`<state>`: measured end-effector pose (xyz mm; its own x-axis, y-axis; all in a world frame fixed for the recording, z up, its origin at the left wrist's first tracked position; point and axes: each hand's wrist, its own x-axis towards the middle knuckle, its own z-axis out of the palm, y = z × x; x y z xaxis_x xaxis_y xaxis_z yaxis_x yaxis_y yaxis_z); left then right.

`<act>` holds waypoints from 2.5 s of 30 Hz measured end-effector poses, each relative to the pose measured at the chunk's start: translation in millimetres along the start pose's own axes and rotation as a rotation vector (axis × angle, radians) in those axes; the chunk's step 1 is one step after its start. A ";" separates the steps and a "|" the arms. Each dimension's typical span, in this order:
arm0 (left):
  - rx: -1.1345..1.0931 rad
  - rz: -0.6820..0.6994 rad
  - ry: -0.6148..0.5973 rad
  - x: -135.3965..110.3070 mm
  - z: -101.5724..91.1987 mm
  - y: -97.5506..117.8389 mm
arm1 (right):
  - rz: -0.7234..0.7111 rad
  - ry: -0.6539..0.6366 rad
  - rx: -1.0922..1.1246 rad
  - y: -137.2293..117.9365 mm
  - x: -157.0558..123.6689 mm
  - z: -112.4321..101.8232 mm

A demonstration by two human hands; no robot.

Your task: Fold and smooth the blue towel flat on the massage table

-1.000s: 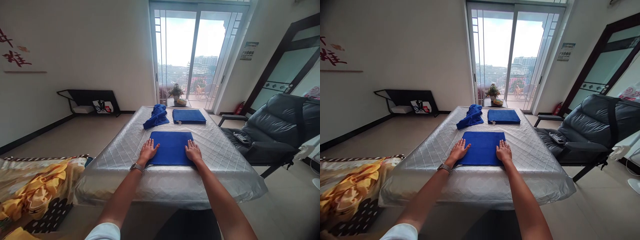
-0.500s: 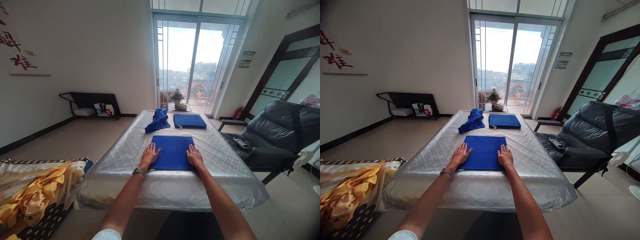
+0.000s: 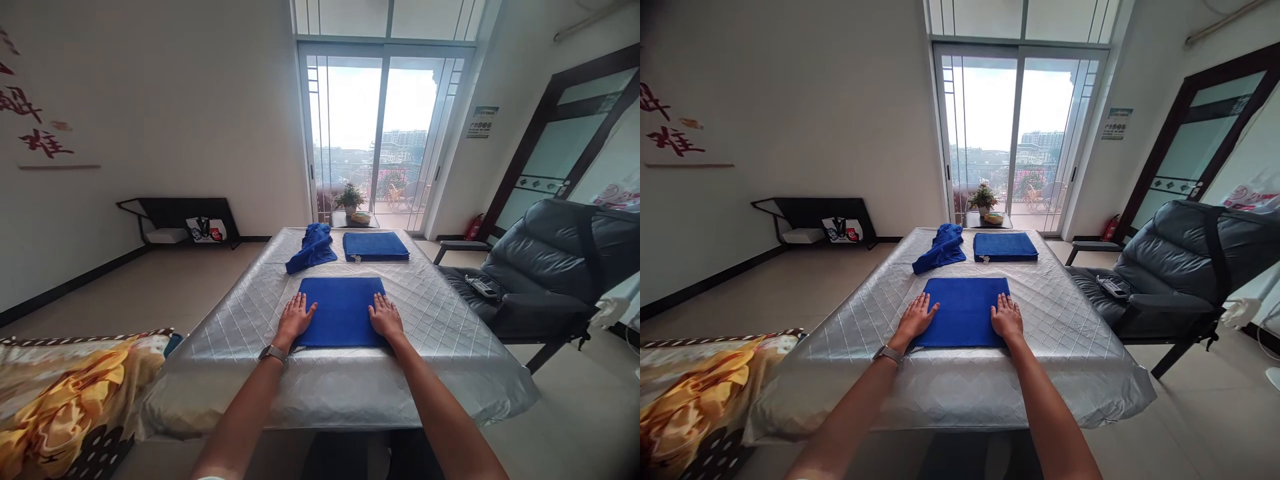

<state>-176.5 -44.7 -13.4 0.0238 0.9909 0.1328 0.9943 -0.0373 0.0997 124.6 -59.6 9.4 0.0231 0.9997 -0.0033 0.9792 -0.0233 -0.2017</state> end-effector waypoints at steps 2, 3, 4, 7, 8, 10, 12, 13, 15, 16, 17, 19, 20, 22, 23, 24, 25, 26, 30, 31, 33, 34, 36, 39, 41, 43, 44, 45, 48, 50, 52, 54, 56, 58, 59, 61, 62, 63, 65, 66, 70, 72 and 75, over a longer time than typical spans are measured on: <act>-0.002 0.000 0.003 0.2 0.7 -0.6 | -0.005 0.008 -0.001 0.2 0.4 0.7; -0.008 0.001 0.003 0.3 1.1 -0.9 | -0.008 0.011 -0.002 0.3 0.5 0.8; -0.014 0.001 0.002 0.5 1.5 -1.2 | -0.011 0.013 -0.003 0.4 0.4 0.8; -0.028 -0.012 -0.011 1.2 2.7 -1.6 | -0.015 -0.004 -0.006 0.4 -0.4 -0.5; -0.030 -0.017 -0.015 1.5 3.2 -1.5 | -0.015 -0.012 -0.005 0.3 -0.7 -1.2; -0.027 -0.026 -0.018 2.0 4.1 -1.3 | -0.017 -0.025 -0.002 0.1 -1.2 -2.7; -0.026 -0.025 -0.015 2.2 4.9 -0.8 | -0.015 -0.032 -0.007 0.2 -1.2 -3.4; -0.027 -0.024 -0.014 2.1 5.1 -0.6 | -0.014 -0.034 -0.012 0.4 -0.8 -3.3; -0.030 -0.025 -0.013 1.7 5.4 0.0 | -0.013 -0.039 -0.025 1.1 0.4 -1.9; -0.031 -0.025 -0.012 1.5 5.4 0.2 | -0.013 -0.040 -0.030 1.7 1.2 -0.8; -0.032 -0.024 -0.011 1.2 5.3 0.4 | -0.014 -0.040 -0.035 2.2 2.1 0.6; -0.033 -0.020 -0.007 0.7 4.7 0.8 | -0.015 -0.032 -0.043 3.2 3.8 3.3; -0.035 -0.019 -0.006 0.4 4.3 1.0 | -0.016 -0.027 -0.047 3.6 4.5 4.4; -0.037 -0.021 -0.006 -0.5 3.1 1.5 | -0.016 -0.022 -0.053 4.0 5.4 5.7; -0.037 -0.023 -0.009 -0.9 2.3 1.8 | -0.017 -0.023 -0.056 4.1 5.6 5.8; -0.036 -0.025 -0.011 -1.4 1.6 2.1 | -0.016 -0.026 -0.059 4.1 5.7 5.7; -0.035 -0.026 -0.014 -1.8 0.9 2.3 | -0.016 -0.030 -0.062 3.9 5.8 5.3; -0.034 -0.027 -0.017 -2.2 0.1 2.5 | -0.015 -0.035 -0.065 3.8 5.7 4.8; -0.022 -0.029 -0.041 -2.6 -1.8 3.1 | -0.018 -0.042 -0.069 3.0 4.9 3.1; -0.019 -0.030 -0.047 -2.6 -1.9 3.3 | -0.020 -0.038 -0.069 2.9 4.7 3.0; -0.014 -0.028 -0.060 -2.4 -1.8 3.7 | -0.022 -0.028 -0.065 2.6 4.0 3.3; -0.011 -0.025 -0.066 -2.4 -1.7 3.8 | -0.023 -0.028 -0.062 2.5 3.5 3.4; -0.003 -0.018 -0.081 -2.7 -1.7 3.4 | -0.023 -0.038 -0.052 2.3 2.1 2.9; 0.005 -0.013 -0.110 -3.4 -3.7 0.5 | -0.019 -0.066 -0.038 2.6 0.2 -1.8; 0.008 -0.014 -0.127 -3.3 -6.5 -1.3 | -0.018 -0.094 -0.041 3.2 0.9 -8.1; 0.018 -0.041 -0.117 -2.3 -10.2 1.5 | -0.028 -0.111 -0.052 3.0 4.8 -15.5; 0.024 -0.056 -0.100 -1.2 -12.0 6.2 | -0.036 -0.100 -0.057 2.2 7.9 -18.7; 0.027 -0.061 -0.080 0.2 -13.6 14.0 | -0.046 -0.072 -0.059 0.9 11.7 -21.0; -0.003 0.042 -0.050 7.4 -15.2 57.0 | -0.078 0.027 -0.052 -4.5 24.0 -19.6; -0.055 0.167 -0.060 13.4 -11.7 97.7 | -0.102 0.036 -0.051 -6.5 29.9 -12.3; -0.104 0.281 -0.063 18.9 -5.3 138.6 | -0.123 0.012 -0.060 -4.9 33.0 -3.3; -0.144 0.347 -0.055 22.9 1.8 169.9 | -0.129 -0.001 -0.067 -0.6 34.0 3.5; -0.171 0.352 -0.058 25.6 7.1 185.1 | -0.124 -0.009 -0.066 3.8 34.4 6.1; -0.174 0.333 -0.076 27.1 9.5 182.3 | -0.104 -0.024 -0.061 5.9 35.6 5.6; -0.167 0.324 -0.085 27.6 9.6 174.8 | -0.092 -0.033 -0.056 5.8 36.4 4.8; -0.145 0.293 -0.099 28.1 7.6 150.5 | -0.074 -0.043 -0.042 4.0 38.0 3.5; -0.133 0.265 -0.103 28.2 5.9 135.0 | -0.065 -0.044 -0.034 2.7 38.5 3.1; -0.120 0.226 -0.105 28.2 3.9 118.1 | -0.061 -0.044 -0.028 1.4 38.8 2.9; -0.091 0.134 -0.108 27.8 0.0 83.0 | -0.057 -0.050 -0.024 -0.6 38.6 2.6; -0.074 0.090 -0.106 27.4 -1.5 66.3 | -0.054 -0.058 -0.024 -1.2 38.3 2.1; -0.032 -0.016 -0.087 24.0 -3.2 19.9 | -0.047 -0.118 -0.034 -0.4 39.1 -4.5; -0.028 -0.025 -0.076 22.2 -2.2 12.3 | -0.054 -0.170 -0.050 0.7 42.9 -10.9; -0.021 -0.027 -0.069 20.9 -0.4 13.1 | -0.069 -0.215 -0.065 0.1 54.3 -21.2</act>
<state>-163.1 -24.5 -8.9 0.0051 0.9981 0.0621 0.9924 -0.0127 0.1227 130.2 -5.4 30.0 -0.0813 0.9762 -0.2011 0.9880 0.0523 -0.1452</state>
